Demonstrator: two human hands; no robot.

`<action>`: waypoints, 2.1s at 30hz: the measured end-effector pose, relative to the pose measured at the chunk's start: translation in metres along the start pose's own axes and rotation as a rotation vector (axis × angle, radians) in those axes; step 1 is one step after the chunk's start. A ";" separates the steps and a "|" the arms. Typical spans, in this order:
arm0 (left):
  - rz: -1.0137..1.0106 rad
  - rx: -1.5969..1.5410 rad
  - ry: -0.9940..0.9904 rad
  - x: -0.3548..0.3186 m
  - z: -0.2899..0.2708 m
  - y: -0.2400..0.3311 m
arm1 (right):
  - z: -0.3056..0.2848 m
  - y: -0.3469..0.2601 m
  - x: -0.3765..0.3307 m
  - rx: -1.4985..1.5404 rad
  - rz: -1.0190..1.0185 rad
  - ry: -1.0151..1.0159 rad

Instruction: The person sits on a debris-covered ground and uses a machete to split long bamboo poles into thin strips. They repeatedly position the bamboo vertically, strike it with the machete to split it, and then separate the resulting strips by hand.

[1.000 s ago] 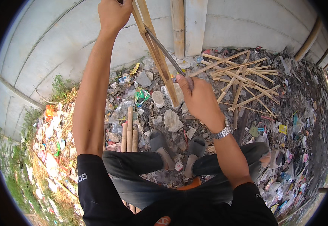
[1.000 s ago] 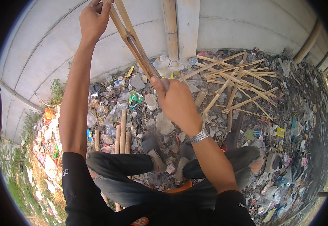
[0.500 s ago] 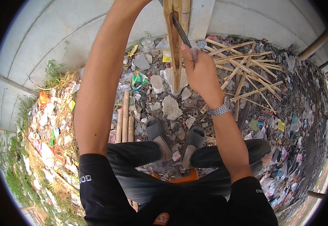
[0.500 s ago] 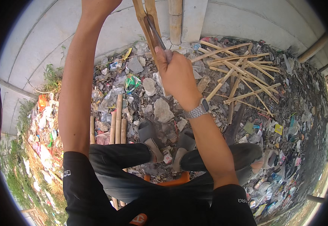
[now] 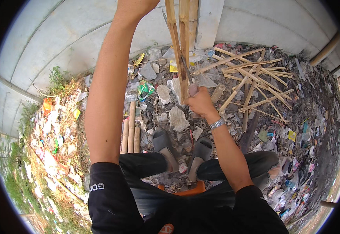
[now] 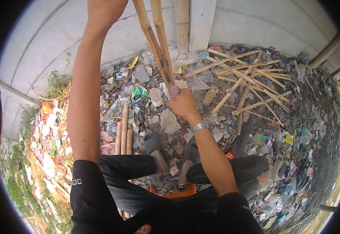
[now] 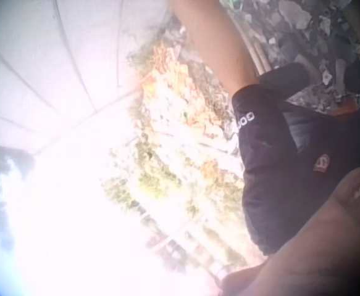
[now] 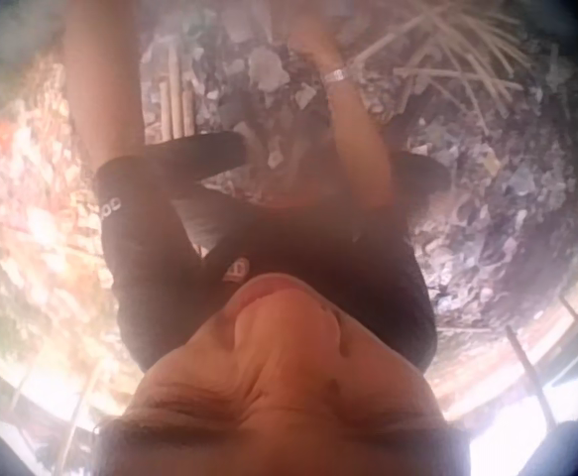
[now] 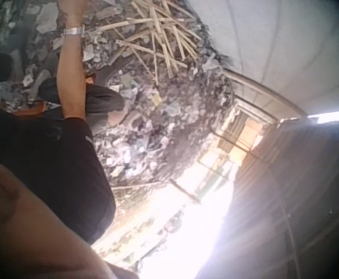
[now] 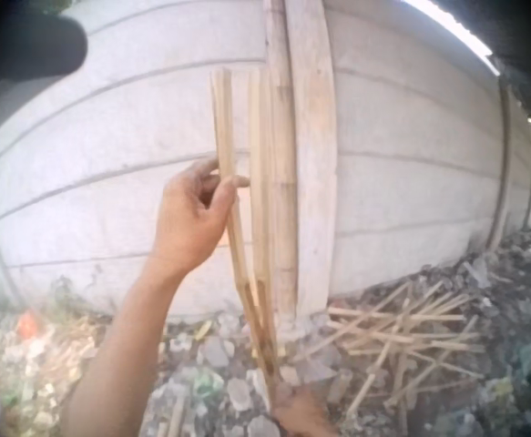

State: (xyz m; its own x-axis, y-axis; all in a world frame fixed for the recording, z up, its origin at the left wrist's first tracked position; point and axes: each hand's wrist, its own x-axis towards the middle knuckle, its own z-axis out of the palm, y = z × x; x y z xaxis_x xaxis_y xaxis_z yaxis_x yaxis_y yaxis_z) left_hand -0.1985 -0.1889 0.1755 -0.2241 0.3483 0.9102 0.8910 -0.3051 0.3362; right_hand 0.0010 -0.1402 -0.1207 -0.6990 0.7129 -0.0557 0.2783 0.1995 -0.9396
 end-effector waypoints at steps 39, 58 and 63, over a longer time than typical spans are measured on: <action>-0.439 -0.251 0.259 -0.050 -0.161 -0.177 | 0.160 -0.031 0.015 1.450 0.349 -0.855; -0.305 0.008 0.277 -0.049 -0.102 -0.043 | 0.067 -0.071 -0.037 0.025 -0.138 -0.058; -0.304 0.034 0.259 -0.054 -0.119 -0.049 | 0.082 0.071 -0.027 -0.197 -0.102 -0.058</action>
State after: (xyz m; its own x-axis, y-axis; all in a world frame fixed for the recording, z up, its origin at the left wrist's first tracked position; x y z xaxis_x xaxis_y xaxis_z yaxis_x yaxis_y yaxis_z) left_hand -0.2766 -0.2982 0.1384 -0.5680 0.1821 0.8026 0.7802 -0.1914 0.5956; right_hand -0.0149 -0.2004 -0.2133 -0.7650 0.6439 0.0113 0.3236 0.3995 -0.8577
